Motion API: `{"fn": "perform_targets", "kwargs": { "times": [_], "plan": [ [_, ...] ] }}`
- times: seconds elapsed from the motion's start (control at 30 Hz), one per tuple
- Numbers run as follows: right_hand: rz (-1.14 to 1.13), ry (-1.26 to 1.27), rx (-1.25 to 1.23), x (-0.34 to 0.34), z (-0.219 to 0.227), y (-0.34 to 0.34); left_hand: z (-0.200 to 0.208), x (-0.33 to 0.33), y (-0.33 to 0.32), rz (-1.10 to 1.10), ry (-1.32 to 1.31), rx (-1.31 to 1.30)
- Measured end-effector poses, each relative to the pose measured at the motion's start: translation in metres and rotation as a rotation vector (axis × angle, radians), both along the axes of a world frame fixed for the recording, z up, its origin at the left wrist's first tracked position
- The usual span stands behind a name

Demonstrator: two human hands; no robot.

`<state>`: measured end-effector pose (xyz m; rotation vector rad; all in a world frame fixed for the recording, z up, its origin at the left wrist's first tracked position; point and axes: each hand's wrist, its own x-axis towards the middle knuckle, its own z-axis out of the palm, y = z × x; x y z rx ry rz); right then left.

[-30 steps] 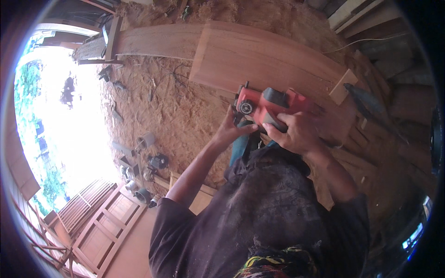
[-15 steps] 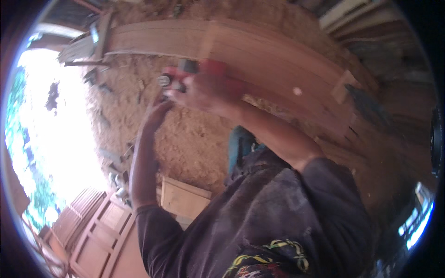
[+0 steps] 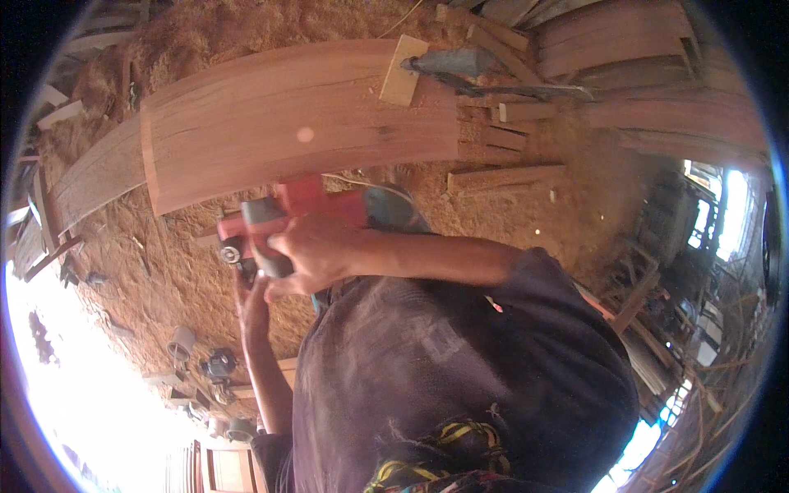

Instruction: The person uses a red electric sander to smooth the surface of a wooden plank placed on the floor. They move the sander back and forth across the wood, occasionally pausing to reposition the plank or the tool.

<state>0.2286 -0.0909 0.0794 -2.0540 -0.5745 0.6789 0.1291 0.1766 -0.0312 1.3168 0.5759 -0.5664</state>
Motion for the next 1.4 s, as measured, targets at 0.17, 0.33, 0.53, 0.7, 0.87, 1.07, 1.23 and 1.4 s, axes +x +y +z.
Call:
{"fn": "perform_targets", "kwargs": {
  "times": [0.17,0.33,0.53,0.7,0.87,1.07,1.23,1.4],
  "plan": [
    [-0.019,-0.022,-0.138,-0.023,0.028,-0.112,0.007,-0.022,-0.117,-0.081,0.024,0.013],
    [-0.087,-0.130,-0.192,-0.042,0.041,-0.233,0.046,-0.010,-0.240,-0.205,0.015,-0.048],
    [-0.188,-0.216,-0.160,-0.044,0.042,-0.339,0.059,0.000,-0.352,-0.240,-0.088,-0.200],
    [-0.199,-0.187,-0.151,-0.048,0.028,-0.344,0.039,-0.003,-0.361,-0.241,-0.059,0.057],
    [-0.197,-0.219,-0.152,-0.043,0.023,-0.326,0.051,0.007,-0.353,-0.134,-0.046,-0.023],
    [-0.181,-0.198,-0.176,-0.033,0.020,-0.293,0.020,0.004,-0.316,-0.128,-0.068,0.076],
    [-0.188,-0.212,-0.167,-0.024,0.012,-0.259,0.052,0.026,-0.288,-0.083,-0.071,-0.047],
    [-0.152,-0.152,-0.181,-0.001,0.016,-0.209,0.047,0.043,-0.242,-0.027,-0.127,-0.051]
  ]
}}
